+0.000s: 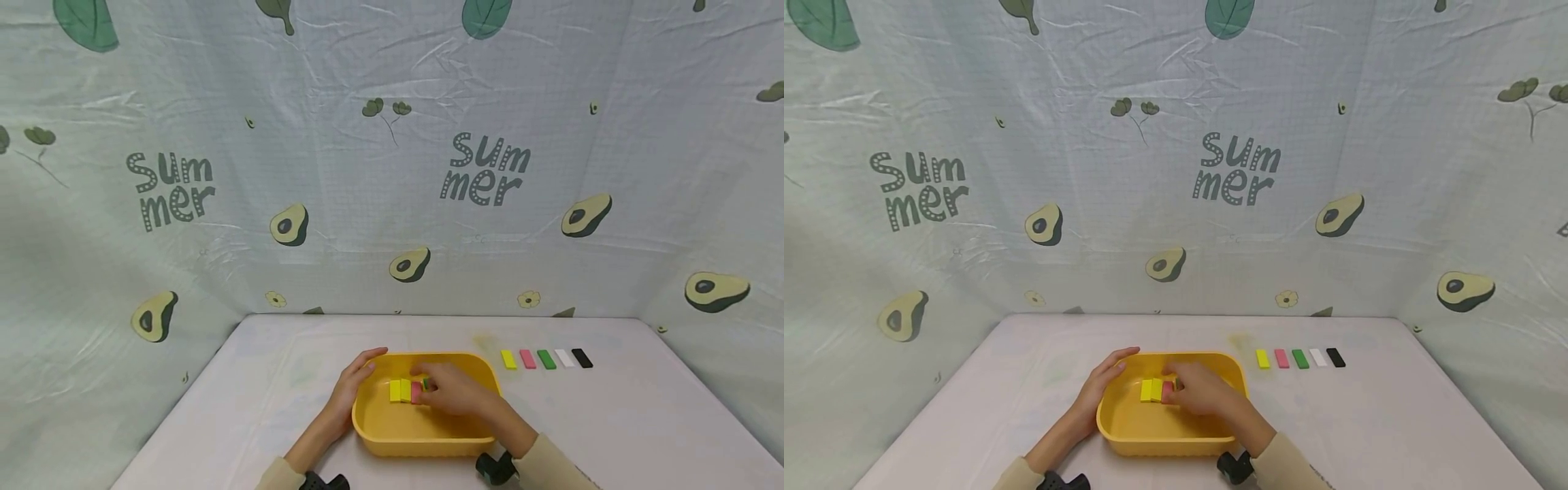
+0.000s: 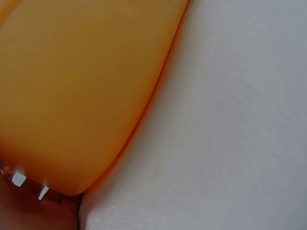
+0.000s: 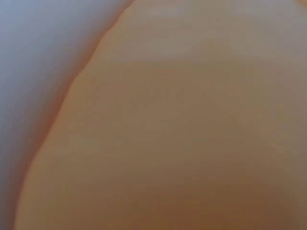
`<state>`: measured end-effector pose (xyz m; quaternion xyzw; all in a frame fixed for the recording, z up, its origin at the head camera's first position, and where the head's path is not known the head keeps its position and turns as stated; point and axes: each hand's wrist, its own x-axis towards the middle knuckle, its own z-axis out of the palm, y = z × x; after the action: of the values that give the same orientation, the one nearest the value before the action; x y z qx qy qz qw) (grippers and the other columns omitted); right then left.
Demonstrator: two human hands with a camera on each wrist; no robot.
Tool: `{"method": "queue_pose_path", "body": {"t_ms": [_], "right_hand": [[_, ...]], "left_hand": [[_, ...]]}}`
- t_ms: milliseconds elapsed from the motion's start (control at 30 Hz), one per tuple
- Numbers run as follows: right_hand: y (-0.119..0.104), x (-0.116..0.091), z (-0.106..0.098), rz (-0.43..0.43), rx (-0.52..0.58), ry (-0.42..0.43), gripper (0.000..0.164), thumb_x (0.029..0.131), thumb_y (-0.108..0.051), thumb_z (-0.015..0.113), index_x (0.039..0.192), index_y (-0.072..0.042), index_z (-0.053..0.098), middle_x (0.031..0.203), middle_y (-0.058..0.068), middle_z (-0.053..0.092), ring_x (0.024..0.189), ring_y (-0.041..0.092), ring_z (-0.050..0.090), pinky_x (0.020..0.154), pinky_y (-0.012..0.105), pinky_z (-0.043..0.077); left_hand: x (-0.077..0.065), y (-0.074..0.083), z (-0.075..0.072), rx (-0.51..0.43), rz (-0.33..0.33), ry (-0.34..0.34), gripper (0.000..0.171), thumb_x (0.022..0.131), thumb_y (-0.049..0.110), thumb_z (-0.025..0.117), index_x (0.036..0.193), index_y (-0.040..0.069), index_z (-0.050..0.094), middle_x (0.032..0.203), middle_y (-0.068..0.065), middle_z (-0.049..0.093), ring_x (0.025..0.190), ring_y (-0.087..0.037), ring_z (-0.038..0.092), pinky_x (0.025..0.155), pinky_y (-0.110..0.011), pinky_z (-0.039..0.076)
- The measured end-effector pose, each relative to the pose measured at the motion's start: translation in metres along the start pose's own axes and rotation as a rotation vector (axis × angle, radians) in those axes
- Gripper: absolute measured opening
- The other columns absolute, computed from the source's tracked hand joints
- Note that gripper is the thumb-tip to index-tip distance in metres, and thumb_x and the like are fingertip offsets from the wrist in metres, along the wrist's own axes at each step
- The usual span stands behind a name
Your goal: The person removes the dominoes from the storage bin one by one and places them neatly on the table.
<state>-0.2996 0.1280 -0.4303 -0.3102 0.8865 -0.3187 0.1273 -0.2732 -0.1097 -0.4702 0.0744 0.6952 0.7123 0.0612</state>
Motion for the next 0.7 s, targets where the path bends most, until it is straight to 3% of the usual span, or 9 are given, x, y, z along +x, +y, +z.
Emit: {"method": "queue_pose_path", "body": {"t_ms": [267,467,700], "right_hand": [[0.0057,-0.0028,0.0025,0.079,0.018,-0.043,0.044,0.094,-0.02,0.074,0.134,-0.005,0.063,0.089,0.003,0.063,0.052,0.015,0.048,0.049,0.025,0.041],[0.0035,-0.0055,0.0039,0.078,-0.037,-0.053,0.041,0.093,-0.022,0.076,0.13,-0.008,0.065,0.094,0.0,0.061,0.057,0.015,0.051,0.052,0.025,0.042],[0.0025,-0.0072,0.0041,0.097,-0.056,-0.044,0.034,0.091,-0.024,0.078,0.122,-0.014,0.067,0.085,-0.001,0.057,0.068,0.015,0.051,0.058,0.025,0.041]], "left_hand": [[-0.0002,0.0009,0.0007,0.004,-0.001,0.005,0.051,0.11,0.032,0.039,0.155,0.007,0.043,0.157,-0.017,0.047,0.135,-0.028,0.053,0.116,-0.041,0.044],[-0.002,0.0009,0.0007,0.004,-0.013,0.013,0.052,0.11,0.032,0.039,0.155,0.007,0.042,0.158,-0.017,0.045,0.137,-0.027,0.051,0.117,-0.042,0.043],[-0.0026,0.0024,0.0023,0.025,-0.014,0.022,0.051,0.11,0.031,0.04,0.155,0.008,0.043,0.159,-0.016,0.044,0.138,-0.028,0.05,0.119,-0.047,0.041]]}}
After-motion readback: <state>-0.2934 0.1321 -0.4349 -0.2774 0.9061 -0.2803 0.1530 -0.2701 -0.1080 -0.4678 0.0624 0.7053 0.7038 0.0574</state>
